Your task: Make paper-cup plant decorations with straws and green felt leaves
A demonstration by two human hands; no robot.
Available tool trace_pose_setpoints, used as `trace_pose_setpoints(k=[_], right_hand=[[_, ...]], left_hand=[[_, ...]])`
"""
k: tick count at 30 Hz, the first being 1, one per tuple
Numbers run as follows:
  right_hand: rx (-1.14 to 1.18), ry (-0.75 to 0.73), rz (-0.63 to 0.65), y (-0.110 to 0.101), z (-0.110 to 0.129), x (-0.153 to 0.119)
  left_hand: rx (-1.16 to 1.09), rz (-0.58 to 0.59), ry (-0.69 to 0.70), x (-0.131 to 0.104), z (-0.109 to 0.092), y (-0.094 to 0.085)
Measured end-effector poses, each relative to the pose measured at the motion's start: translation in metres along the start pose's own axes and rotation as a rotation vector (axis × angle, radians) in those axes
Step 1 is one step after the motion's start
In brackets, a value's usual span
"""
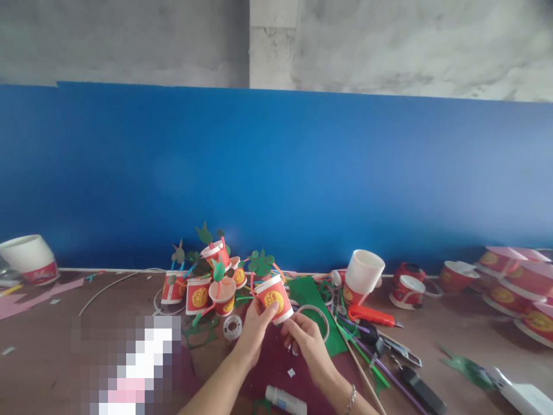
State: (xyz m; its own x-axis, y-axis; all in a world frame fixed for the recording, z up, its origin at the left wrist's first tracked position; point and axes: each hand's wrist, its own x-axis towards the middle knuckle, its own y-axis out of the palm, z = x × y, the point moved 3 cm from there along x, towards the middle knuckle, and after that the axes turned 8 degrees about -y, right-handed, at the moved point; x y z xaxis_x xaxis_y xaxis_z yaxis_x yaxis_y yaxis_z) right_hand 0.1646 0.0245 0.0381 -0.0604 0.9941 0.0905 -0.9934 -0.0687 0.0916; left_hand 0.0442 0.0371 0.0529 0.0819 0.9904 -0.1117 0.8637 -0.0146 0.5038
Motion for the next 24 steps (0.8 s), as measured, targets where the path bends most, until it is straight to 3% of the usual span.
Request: trace_pose_setpoints(k=[6,12,19,24], right_hand=[[0.057,0.028,-0.032,0.0,-0.006,-0.001],[0.083,0.051,0.006,-0.001,-0.017,0.001],[0.108,0.034,-0.019,-0.001,-0.017,0.001],[0.107,0.059,-0.004,0.001,-0.019,0.001]], left_hand=[[0.06,0.111,-0.006,-0.003,0.008,0.002],[0.097,0.039,0.064,-0.001,0.003,-0.002],[0.17,0.116,-0.012,-0.002,0.008,0.001],[0.181,0.06,0.04,0.0,0.003,-0.003]])
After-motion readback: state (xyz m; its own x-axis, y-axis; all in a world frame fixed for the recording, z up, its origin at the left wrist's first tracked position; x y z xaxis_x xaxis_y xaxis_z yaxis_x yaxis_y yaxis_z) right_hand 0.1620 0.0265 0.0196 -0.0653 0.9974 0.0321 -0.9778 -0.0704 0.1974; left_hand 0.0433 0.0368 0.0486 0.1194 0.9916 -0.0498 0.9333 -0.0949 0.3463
